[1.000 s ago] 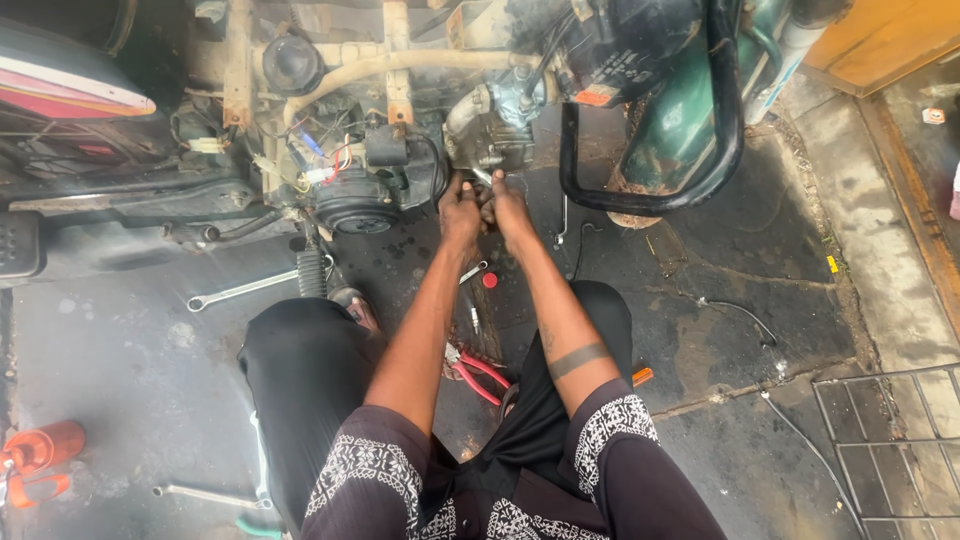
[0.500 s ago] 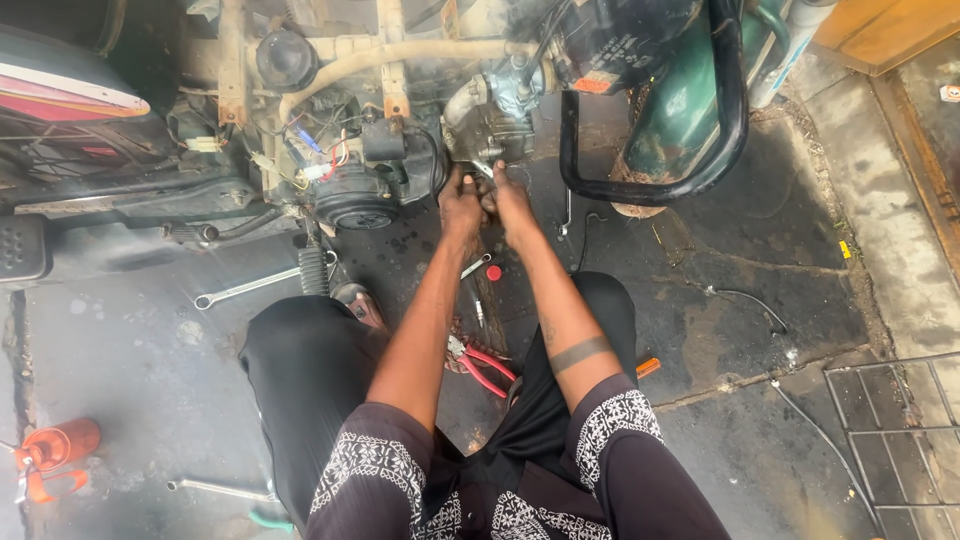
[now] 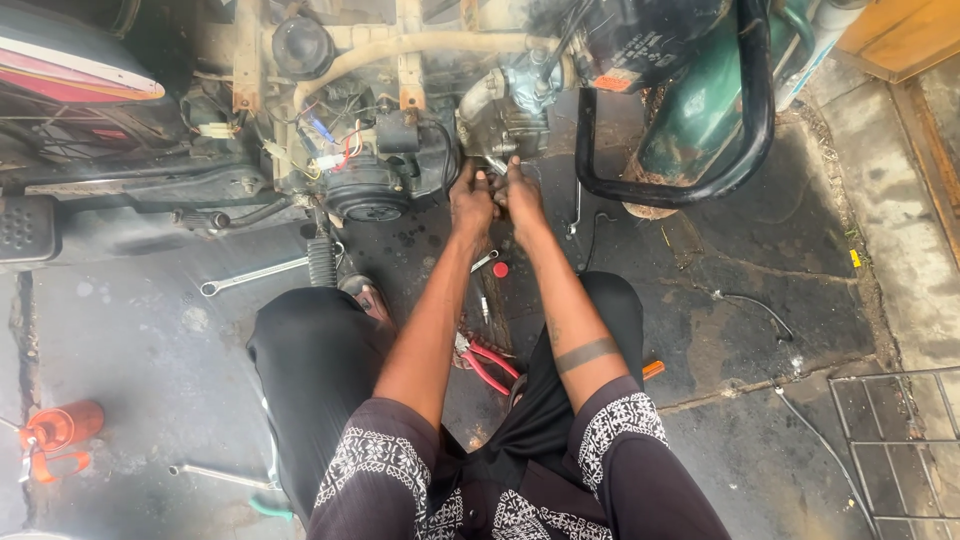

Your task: The person manipulates a spark plug and works on an exposed motorcycle engine by hand and with pliers.

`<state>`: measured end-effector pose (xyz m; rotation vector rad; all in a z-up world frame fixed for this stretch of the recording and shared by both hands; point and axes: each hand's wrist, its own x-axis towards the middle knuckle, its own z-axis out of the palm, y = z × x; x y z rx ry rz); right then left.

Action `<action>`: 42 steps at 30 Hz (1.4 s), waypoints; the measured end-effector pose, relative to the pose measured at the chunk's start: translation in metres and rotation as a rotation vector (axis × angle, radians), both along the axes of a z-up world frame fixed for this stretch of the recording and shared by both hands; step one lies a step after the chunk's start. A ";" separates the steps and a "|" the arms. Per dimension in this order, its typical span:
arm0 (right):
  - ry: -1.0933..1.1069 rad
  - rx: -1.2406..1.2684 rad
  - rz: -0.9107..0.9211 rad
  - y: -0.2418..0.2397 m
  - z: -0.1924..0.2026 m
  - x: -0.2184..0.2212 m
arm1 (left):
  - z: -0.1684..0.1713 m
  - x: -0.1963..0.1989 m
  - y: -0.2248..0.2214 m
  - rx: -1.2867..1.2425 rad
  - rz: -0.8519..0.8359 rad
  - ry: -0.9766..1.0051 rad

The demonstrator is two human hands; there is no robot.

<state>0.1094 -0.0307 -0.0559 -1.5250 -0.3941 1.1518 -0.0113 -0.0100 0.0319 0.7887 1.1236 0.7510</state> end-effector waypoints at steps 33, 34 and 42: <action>-0.970 0.309 0.012 -0.009 0.031 -0.018 | -0.044 0.004 0.005 0.273 0.066 0.004; -0.989 0.247 0.027 -0.012 0.038 -0.024 | -0.052 0.006 0.005 0.387 0.103 0.020; -0.081 0.102 -0.087 0.007 0.001 -0.008 | -0.035 0.003 0.003 0.135 0.026 -0.058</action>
